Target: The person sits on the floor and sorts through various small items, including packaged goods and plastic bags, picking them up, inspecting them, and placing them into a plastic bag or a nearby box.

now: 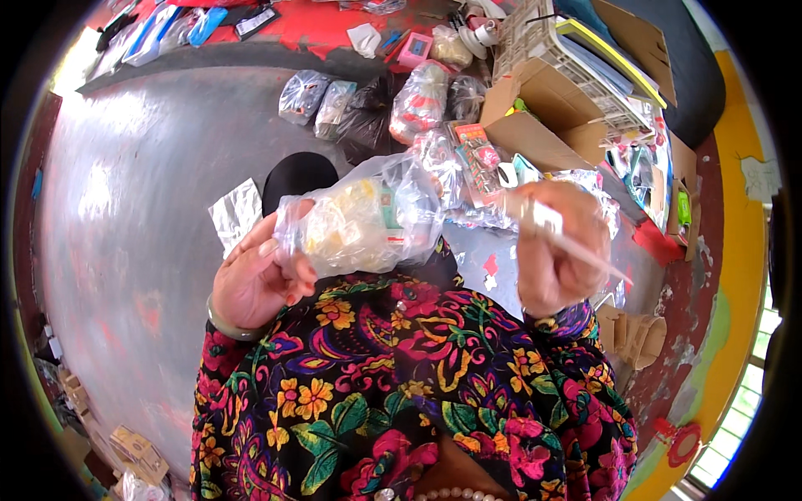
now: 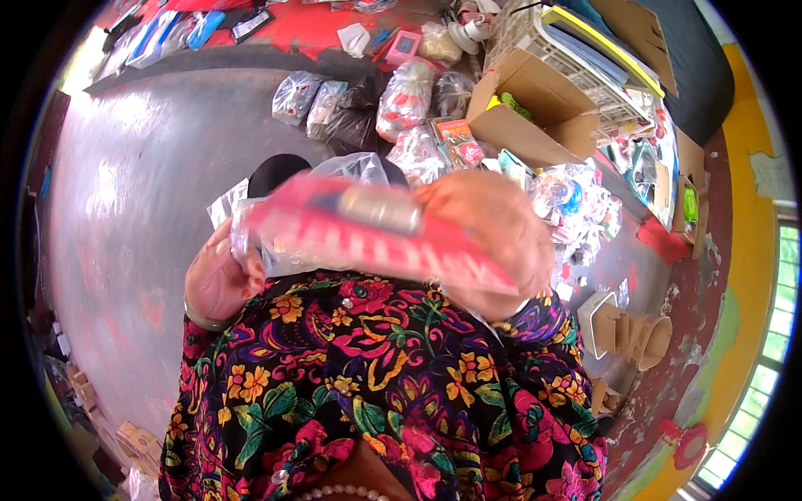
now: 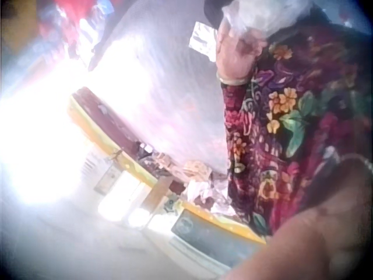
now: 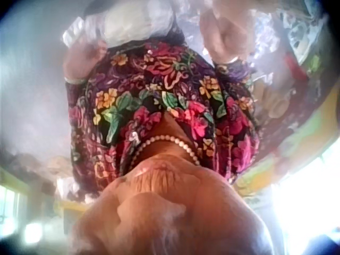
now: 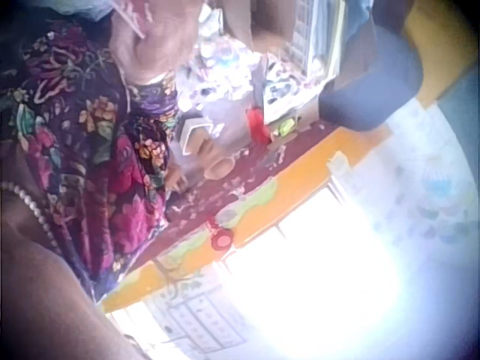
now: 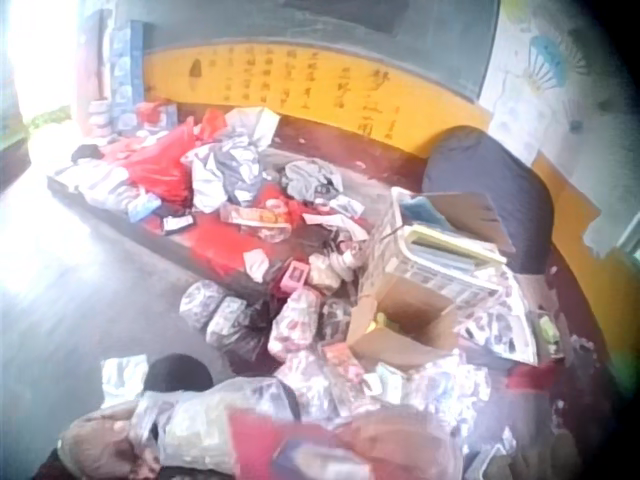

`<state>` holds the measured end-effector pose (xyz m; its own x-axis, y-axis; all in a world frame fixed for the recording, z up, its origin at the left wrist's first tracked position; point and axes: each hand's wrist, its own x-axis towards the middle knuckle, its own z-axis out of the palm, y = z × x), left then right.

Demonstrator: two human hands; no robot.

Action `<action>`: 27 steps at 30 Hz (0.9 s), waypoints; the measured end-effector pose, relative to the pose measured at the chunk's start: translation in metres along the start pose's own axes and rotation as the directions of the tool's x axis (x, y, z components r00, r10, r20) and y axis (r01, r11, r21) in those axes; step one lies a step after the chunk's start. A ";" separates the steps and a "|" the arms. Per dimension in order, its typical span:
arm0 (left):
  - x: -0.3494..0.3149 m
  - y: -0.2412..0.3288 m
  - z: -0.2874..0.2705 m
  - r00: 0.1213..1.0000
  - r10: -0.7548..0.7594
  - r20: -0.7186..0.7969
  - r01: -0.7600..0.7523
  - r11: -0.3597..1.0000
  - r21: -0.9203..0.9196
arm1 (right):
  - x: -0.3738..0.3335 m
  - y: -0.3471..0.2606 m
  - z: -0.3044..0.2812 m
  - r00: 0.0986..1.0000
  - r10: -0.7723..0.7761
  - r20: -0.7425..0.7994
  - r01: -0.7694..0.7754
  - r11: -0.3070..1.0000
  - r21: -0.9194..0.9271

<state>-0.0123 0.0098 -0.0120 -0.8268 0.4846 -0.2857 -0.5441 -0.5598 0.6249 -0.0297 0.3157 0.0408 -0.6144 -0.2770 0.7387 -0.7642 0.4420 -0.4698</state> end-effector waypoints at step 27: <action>0.000 0.002 -0.008 0.990 -0.065 0.126 0.043 0.985 0.169 | -0.006 -0.020 0.071 0.664 -0.140 0.734 0.492 0.821 -0.289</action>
<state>-0.0149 0.0032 -0.0168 -0.7648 0.6009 -0.2321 -0.5474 -0.4164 0.7259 -0.0246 0.2476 0.0111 -0.4454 -0.8723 0.2018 -0.8731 0.4731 0.1179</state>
